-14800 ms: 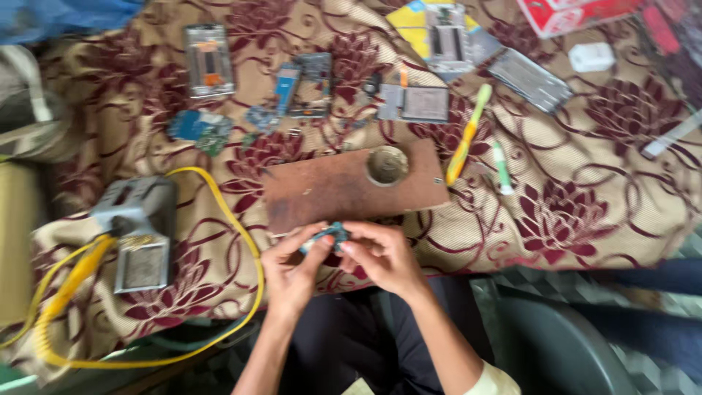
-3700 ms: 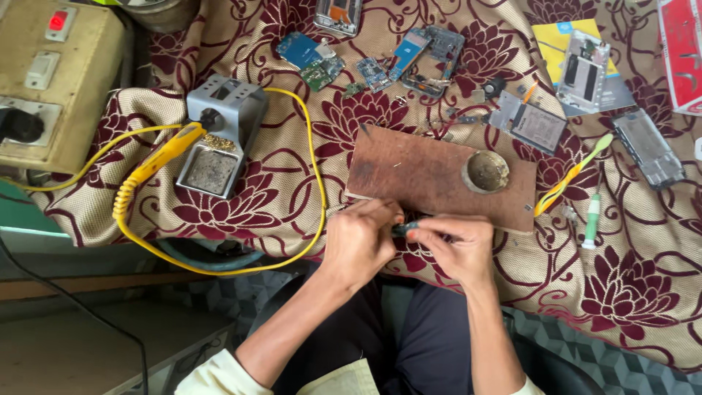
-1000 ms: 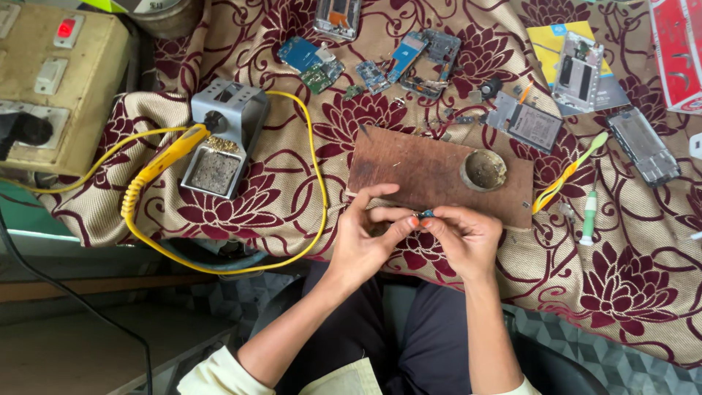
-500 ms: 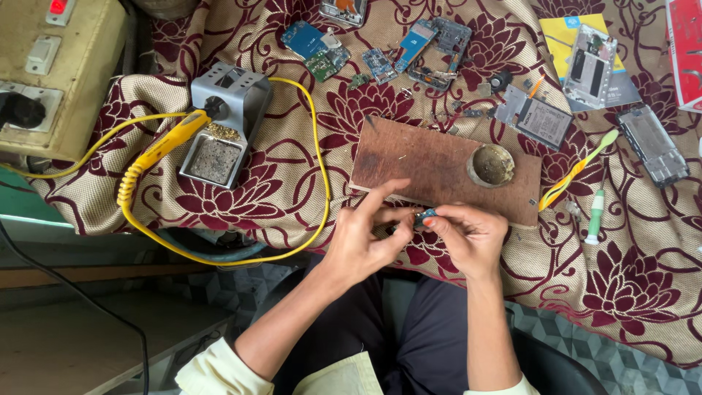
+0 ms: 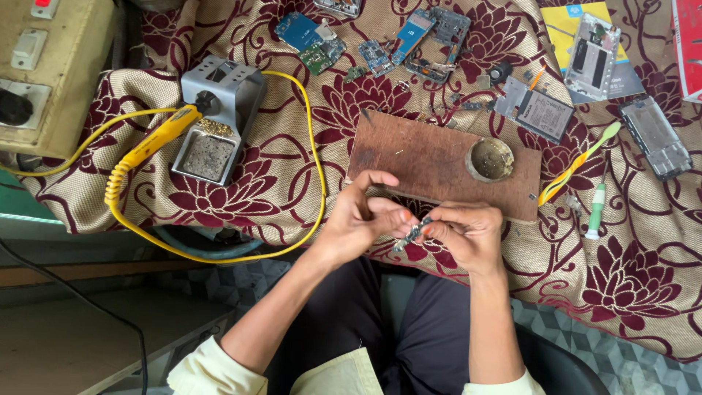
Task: The person uses a small screwdriver to remove screws from a blue circuit board, then picks up and inspects the board. They continue to manipulate the board and its components with their hands, occasionally using the screwdriver to adjust parts.
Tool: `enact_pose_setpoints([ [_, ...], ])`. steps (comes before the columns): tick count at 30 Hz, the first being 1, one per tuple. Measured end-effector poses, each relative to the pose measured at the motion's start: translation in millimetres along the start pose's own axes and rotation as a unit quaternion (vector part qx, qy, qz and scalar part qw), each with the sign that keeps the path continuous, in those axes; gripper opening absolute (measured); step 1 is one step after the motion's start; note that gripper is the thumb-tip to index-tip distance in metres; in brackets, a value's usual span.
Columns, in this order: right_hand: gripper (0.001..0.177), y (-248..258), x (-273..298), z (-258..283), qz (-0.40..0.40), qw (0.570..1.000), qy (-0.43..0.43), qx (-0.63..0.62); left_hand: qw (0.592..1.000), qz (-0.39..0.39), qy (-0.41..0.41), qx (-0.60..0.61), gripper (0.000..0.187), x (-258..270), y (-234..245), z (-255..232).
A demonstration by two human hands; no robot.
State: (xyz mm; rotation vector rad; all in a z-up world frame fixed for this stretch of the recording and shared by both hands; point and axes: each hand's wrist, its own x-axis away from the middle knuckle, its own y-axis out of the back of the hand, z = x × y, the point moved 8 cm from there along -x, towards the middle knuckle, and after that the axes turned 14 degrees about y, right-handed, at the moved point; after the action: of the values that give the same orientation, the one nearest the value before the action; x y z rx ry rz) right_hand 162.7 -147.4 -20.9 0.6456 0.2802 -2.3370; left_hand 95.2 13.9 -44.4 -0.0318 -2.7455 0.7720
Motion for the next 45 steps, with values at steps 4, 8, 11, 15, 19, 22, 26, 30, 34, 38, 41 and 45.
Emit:
enact_pose_setpoints([
  [4, 0.012, 2, 1, -1, -0.015, 1.000, 0.014, 0.011, 0.999, 0.020, -0.033, 0.002, 0.053, 7, 0, -12],
  [8, 0.012, 2, 1, -3, -0.025, 1.000, 0.004, 0.006, 0.997, 0.009, -0.072, -0.036, 0.059, 12, -3, -20],
  [11, 0.011, 1, 1, -1, -0.007, 1.000, -0.001, 0.017, 0.997, -0.005, -0.069, -0.021, 0.054, 11, -2, -18],
  [15, 0.012, -1, -1, 1, 0.028, 0.997, -0.007, 0.078, 0.998, -0.010, -0.053, -0.022, 0.047, 11, -3, -16],
  [19, 0.015, -2, -3, 4, 0.063, 0.996, 0.031, 0.051, 0.999, 0.018, 0.042, 0.025, 0.050, 7, -7, -6],
  [22, 0.017, -2, -2, 4, 0.072, 0.996, 0.053, 0.021, 0.994, 0.035, 0.097, 0.017, 0.049, 8, -10, 1],
  [26, 0.017, 2, 1, -1, 0.063, 0.997, 0.038, 0.030, 0.992, 0.023, 0.118, 0.033, 0.048, 8, -6, 7],
  [30, 0.014, 8, 8, -9, 0.016, 1.000, 0.002, 0.007, 0.998, -0.001, -0.040, 0.051, 0.050, 9, -5, -11],
  [34, 0.013, 14, 12, -18, -0.046, 0.998, -0.043, -0.017, 0.966, -0.119, -0.197, -0.116, 0.045, 30, -15, -29],
  [38, 0.011, 13, 12, -16, -0.089, 0.996, -0.028, -0.014, 0.837, -0.180, -0.337, -0.393, 0.040, 64, -41, -49],
  [41, 0.009, 11, 9, -10, -0.091, 0.996, -0.003, 0.004, 0.795, -0.166, -0.389, -0.434, 0.037, 71, -51, -55],
  [45, 0.010, 7, 3, -6, -0.040, 0.999, 0.002, -0.013, 0.916, -0.241, -0.196, -0.254, 0.043, 45, -21, -37],
])
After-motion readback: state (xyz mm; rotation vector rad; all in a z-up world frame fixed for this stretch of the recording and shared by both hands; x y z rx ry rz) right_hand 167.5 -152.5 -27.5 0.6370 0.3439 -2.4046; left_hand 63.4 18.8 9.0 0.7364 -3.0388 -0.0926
